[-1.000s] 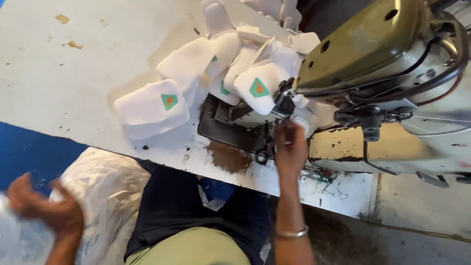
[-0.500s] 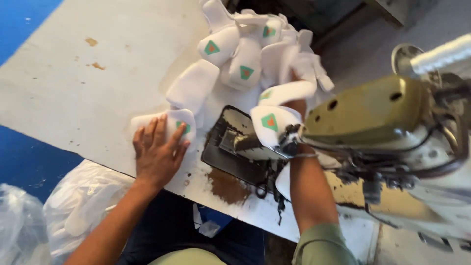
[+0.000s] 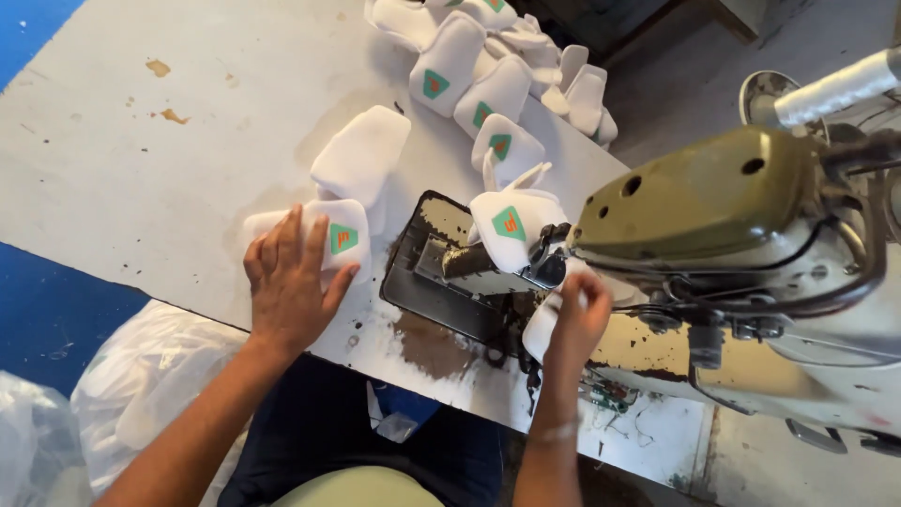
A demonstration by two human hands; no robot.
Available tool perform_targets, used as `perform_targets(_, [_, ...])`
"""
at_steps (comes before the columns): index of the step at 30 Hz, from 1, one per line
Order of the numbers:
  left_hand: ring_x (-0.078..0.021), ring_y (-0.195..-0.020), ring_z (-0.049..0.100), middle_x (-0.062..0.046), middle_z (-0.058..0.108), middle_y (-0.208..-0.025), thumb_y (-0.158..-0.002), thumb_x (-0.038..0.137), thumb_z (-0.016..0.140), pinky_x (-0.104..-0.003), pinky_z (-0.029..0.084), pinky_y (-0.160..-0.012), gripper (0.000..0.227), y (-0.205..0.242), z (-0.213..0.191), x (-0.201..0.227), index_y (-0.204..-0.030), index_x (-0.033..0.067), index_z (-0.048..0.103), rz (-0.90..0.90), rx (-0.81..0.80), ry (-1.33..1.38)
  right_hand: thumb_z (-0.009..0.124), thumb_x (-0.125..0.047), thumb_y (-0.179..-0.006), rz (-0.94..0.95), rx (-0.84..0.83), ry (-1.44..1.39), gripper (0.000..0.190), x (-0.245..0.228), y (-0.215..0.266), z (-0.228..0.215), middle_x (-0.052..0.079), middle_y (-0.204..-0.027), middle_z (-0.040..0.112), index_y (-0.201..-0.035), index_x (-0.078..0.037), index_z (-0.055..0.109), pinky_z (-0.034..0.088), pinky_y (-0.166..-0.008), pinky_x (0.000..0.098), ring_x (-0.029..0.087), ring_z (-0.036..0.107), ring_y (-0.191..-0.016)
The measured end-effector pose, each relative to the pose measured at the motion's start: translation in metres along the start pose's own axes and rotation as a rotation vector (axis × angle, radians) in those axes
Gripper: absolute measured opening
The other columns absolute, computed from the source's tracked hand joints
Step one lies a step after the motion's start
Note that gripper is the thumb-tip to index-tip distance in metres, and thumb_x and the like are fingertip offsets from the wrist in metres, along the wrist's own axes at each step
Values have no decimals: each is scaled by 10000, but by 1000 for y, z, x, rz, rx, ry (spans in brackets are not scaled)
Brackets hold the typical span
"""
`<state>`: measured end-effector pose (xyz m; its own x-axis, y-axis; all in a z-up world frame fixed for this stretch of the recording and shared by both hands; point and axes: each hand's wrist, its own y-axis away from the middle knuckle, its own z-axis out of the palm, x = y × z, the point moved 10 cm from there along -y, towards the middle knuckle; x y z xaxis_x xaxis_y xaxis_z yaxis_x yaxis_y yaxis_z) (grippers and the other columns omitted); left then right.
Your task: The person operates a sewing machine to stitch white fabric pieces with green labels. They repeatedly pick up pieces from a plastic bag, guide them through the machine, and place the finished items on the table. At one point, they use scissors to trim threads.
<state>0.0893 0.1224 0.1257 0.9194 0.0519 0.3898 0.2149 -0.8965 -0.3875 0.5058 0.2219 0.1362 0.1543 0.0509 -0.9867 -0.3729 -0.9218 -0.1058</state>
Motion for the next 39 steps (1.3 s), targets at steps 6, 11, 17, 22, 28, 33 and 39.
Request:
perform_targets(6, [-370,-1387,345,-221,407,-1561,-868,583,709,-510,226,-1166,888,-20,-1,-19,-1526,43,456,-7,-65,128,660,-139,-962,127,-164,-37,154,29,128,-7,41,-998,676,-1091,-66,619,558,-680,274,126,659,-791])
perform_targets(11, [-407,-1380,300,-224,422,-1515,-761,538,834,-472,224,-1147,1051,-39,16,-32,-1544,-1,386,-11,-121,344,709,-167,-946,340,-347,35,174,72,185,9,18,-920,691,-1073,-55,669,521,-666,256,120,664,-773])
perform_targets(17, [-222,-1088,607,-74,667,-1090,-817,265,869,-493,359,-1010,551,-39,-44,8,-1303,114,658,116,26,71,691,-231,-968,352,-597,13,254,34,206,44,17,-1024,712,-1146,-50,682,537,-765,240,103,674,-888])
perform_targets(22, [-168,-850,667,-76,713,-994,-962,135,781,-322,534,-762,258,38,-28,45,-1168,59,645,-236,31,933,647,-283,-946,356,-680,-189,402,-35,217,87,-21,-1225,673,-1303,-109,586,533,-913,239,74,654,-1065])
perform_targets(28, [-96,-869,684,-73,727,-1028,-943,143,705,-254,568,-739,464,90,-7,90,-1332,51,469,-683,-222,1647,658,-194,-1030,383,-548,-359,317,-10,218,71,58,-1110,713,-1266,17,645,534,-894,267,112,654,-994])
perform_targets(33, [-54,-907,638,-32,700,-1119,-975,159,652,-220,546,-768,683,104,-19,99,-1548,126,281,-310,-276,1397,678,-139,-986,561,-475,-547,285,-6,222,56,53,-1059,734,-1226,12,664,546,-838,272,117,671,-944])
perform_targets(39, [-99,-927,669,-65,709,-1158,-1019,58,608,-265,571,-803,351,111,7,114,-1369,46,624,-286,-641,1494,707,-94,-943,400,-420,-384,268,22,193,17,24,-1051,728,-1201,-27,676,562,-886,256,99,679,-971])
